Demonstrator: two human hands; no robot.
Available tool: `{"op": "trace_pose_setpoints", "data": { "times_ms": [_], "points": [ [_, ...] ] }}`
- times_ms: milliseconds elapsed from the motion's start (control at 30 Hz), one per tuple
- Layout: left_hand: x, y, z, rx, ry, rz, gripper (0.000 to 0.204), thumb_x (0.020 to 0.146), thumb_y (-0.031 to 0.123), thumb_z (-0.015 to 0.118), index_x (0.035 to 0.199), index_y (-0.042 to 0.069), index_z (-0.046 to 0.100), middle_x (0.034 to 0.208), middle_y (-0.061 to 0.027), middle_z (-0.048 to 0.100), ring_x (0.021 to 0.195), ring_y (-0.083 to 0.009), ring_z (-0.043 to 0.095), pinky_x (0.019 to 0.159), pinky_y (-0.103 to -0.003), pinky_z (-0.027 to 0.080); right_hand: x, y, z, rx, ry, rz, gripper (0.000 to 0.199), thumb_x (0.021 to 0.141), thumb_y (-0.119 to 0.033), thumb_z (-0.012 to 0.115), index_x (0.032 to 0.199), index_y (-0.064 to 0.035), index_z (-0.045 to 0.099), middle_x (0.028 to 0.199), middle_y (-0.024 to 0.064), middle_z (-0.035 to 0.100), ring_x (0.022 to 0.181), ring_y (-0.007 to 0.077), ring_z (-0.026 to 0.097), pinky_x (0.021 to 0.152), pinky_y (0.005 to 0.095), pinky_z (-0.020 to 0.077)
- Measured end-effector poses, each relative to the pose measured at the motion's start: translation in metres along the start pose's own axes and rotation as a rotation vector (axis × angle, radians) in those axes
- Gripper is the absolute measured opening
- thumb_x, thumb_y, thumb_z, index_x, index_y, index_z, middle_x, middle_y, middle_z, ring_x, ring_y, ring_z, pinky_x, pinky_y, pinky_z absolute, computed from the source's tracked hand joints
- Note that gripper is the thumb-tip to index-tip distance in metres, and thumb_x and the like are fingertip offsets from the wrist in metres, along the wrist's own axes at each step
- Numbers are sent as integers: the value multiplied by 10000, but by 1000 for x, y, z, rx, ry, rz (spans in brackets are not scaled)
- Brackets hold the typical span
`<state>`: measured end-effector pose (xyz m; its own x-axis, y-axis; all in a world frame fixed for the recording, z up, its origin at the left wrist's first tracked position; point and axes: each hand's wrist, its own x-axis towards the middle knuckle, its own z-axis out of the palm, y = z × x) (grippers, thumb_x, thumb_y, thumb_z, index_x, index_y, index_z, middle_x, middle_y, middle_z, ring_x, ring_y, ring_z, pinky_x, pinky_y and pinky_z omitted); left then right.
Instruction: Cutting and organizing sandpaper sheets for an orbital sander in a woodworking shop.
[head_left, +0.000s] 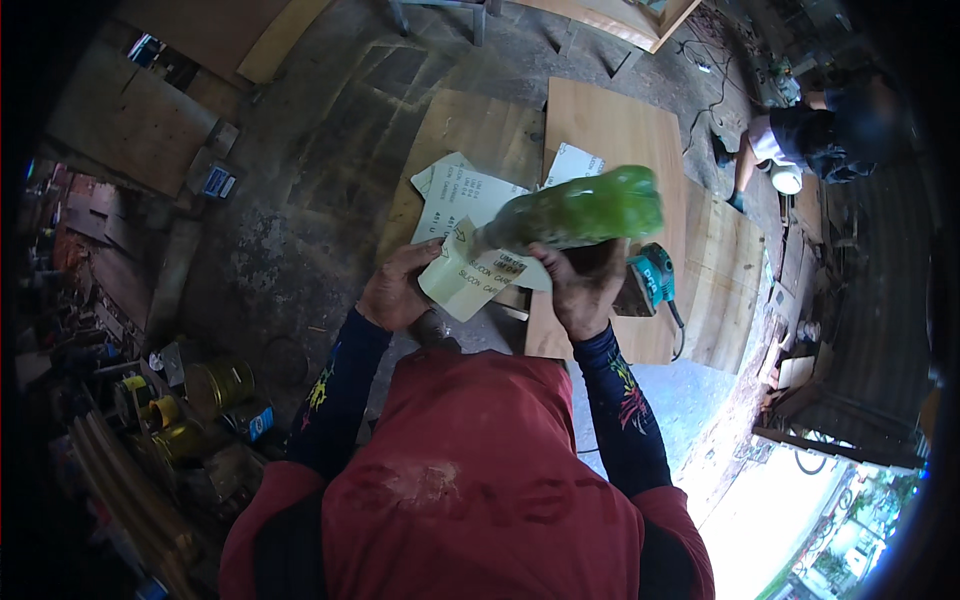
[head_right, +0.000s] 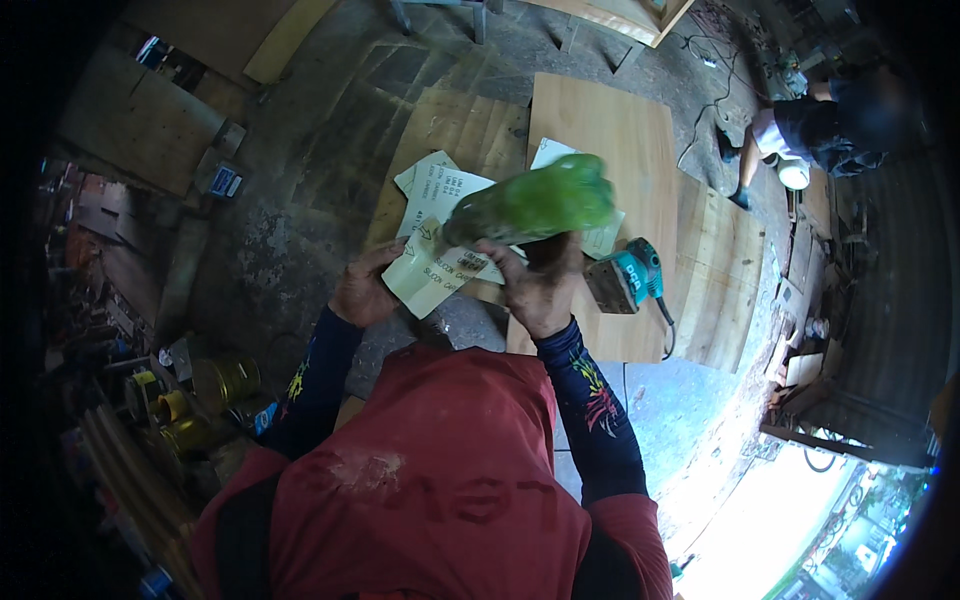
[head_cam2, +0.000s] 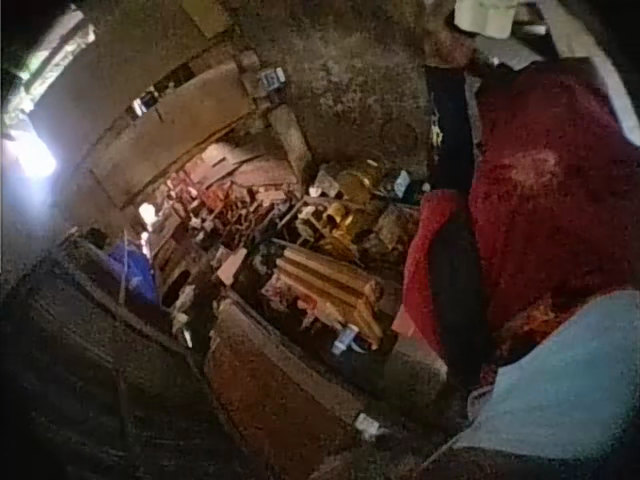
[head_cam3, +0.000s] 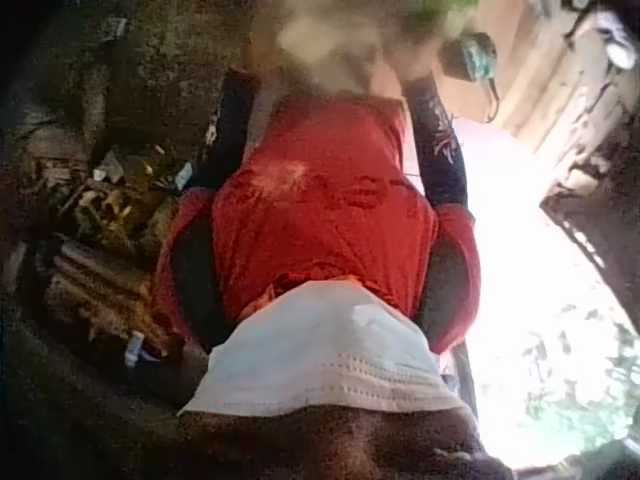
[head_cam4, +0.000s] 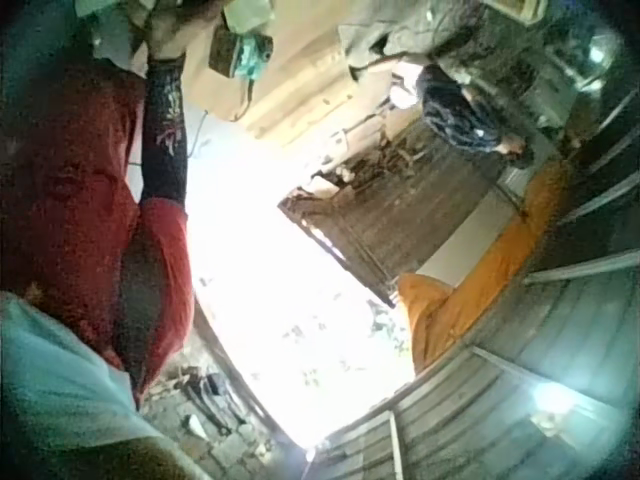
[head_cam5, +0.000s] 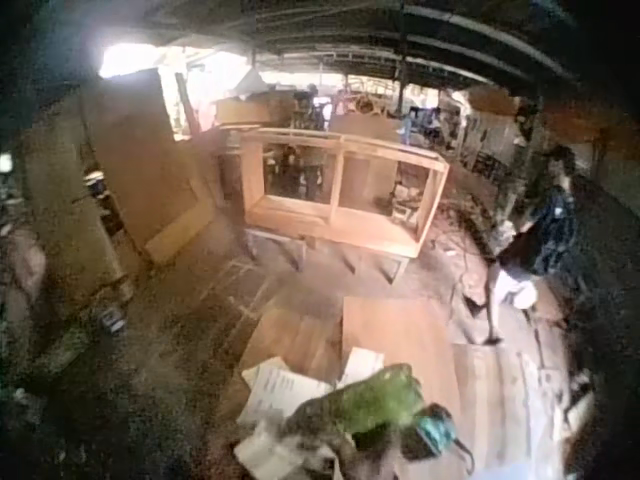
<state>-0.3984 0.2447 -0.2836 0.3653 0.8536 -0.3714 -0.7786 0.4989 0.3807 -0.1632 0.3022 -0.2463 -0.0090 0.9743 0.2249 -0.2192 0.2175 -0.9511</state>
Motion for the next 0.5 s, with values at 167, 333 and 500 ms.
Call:
{"op": "trace_pose_setpoints", "data": {
  "times_ms": [167, 333, 500],
  "points": [
    [9, -32, 30, 68, -156, 195, 513, 970, 104, 519, 1428, -92, 398, 1369, -200, 550, 1271, -286, 552, 1084, -396, 445, 41, -5, -70, -235, -190, 16, 666, 754, -16, 830, 1311, 12, 466, 1184, 157, 649, 1067, 240, 664, 923, 380, 553],
    [10, -72, 22, 26, 15, 448, 600, 941, 109, 539, 1492, -17, 335, 1445, -213, 477, 1340, -333, 483, 1110, -469, 410, 94, -7, -213, 76, 231, 443, 523, 923, -277, 716, 1313, -25, 474, 1083, 154, 678, 870, 255, 714, 668, 364, 616],
    [11, -112, 46, 87, 74, 523, 724, 865, 126, 610, 1509, 7, 302, 1515, -216, 384, 1402, -372, 395, 1139, -583, 333, 121, 39, -384, -749, 475, 546, 681, 839, -298, 791, 1294, 47, 420, 1080, 205, 677, 899, 297, 712, 668, 397, 611]
  ]
}}
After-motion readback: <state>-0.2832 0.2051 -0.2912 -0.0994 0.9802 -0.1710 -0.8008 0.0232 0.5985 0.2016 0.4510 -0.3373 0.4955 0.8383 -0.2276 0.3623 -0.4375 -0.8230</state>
